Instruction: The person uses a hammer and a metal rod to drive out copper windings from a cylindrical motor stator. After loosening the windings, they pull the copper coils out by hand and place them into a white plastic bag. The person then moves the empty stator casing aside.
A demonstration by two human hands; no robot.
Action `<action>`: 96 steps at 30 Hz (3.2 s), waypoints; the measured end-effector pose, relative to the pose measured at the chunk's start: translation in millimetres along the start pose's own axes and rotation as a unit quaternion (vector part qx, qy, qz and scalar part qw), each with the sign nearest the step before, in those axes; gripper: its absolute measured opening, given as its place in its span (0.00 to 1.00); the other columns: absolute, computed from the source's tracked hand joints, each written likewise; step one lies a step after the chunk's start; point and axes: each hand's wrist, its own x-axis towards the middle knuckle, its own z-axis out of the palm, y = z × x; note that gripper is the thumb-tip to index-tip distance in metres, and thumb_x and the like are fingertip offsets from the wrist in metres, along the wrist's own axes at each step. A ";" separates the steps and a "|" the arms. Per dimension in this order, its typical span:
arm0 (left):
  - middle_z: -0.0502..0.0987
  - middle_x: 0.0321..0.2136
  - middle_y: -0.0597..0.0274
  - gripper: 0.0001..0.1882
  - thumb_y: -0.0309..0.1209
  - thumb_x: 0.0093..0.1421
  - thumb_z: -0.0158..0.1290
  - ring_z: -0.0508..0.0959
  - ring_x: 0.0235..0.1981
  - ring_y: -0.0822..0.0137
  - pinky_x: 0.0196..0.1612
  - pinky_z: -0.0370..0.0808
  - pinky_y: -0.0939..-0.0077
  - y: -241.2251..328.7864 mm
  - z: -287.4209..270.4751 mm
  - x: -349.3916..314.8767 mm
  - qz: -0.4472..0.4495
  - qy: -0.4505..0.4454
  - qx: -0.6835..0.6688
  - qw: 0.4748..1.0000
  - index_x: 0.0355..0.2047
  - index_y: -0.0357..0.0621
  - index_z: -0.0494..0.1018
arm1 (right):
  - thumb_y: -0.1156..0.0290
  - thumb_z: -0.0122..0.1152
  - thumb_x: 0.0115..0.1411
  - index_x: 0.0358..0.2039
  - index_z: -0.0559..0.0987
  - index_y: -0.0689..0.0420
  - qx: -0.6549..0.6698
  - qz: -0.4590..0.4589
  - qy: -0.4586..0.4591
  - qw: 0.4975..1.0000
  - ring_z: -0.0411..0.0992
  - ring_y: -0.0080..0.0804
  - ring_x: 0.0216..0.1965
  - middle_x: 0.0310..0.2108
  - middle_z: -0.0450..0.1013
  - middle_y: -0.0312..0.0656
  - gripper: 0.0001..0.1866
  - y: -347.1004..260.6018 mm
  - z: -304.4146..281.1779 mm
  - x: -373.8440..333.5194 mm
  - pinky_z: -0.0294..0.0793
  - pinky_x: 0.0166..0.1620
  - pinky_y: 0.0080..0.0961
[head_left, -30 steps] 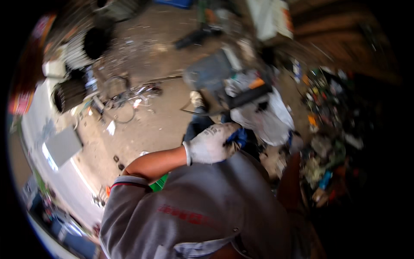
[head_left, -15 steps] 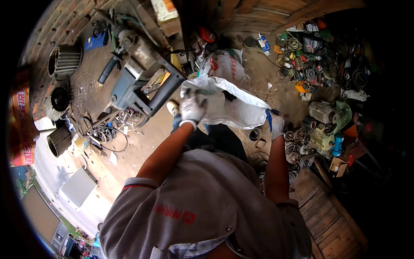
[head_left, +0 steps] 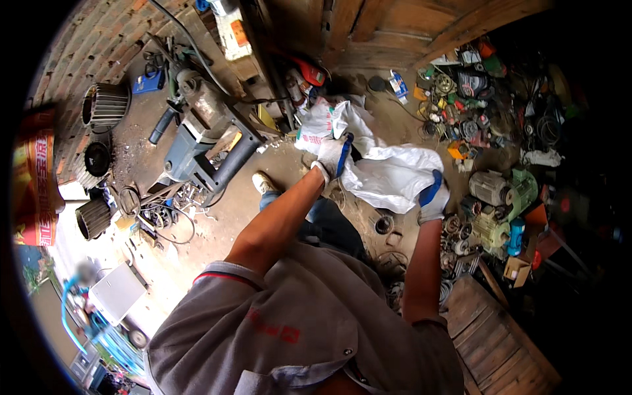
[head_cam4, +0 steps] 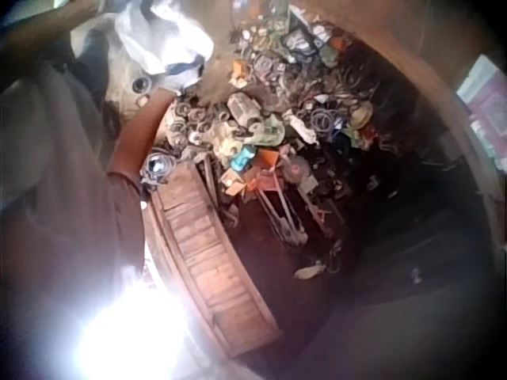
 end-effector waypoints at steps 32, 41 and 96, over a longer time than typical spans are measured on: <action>0.74 0.43 0.38 0.31 0.43 0.49 0.53 0.75 0.45 0.49 0.48 0.71 0.61 85.2 -27.9 28.4 -0.311 -0.072 -0.357 0.878 0.50 0.36 0.67 | 0.57 0.62 0.57 0.27 0.77 0.69 0.096 0.189 -0.043 0.976 0.63 0.35 0.20 0.20 0.71 0.43 0.22 -111.0 52.5 123.9 0.66 0.27 0.35; 0.79 0.38 0.62 0.20 0.41 0.62 0.51 0.75 0.34 0.73 0.40 0.74 0.76 -20.4 -204.5 -192.7 -0.265 0.074 -0.427 0.861 0.51 0.47 0.71 | 0.61 0.55 0.60 0.45 0.75 0.65 -0.164 0.042 0.012 0.986 0.72 0.45 0.44 0.42 0.74 0.52 0.20 -122.6 63.0 133.7 0.71 0.45 0.34; 0.75 0.40 0.52 0.16 0.37 0.68 0.35 0.78 0.34 0.57 0.34 0.77 0.68 -499.1 -378.1 -522.5 -0.120 0.388 -0.586 0.701 0.43 0.42 0.69 | 0.72 0.51 0.63 0.44 0.74 0.68 0.115 -0.040 -0.127 0.984 0.74 0.31 0.38 0.39 0.75 0.45 0.13 -495.6 212.3 -122.5 0.73 0.45 0.26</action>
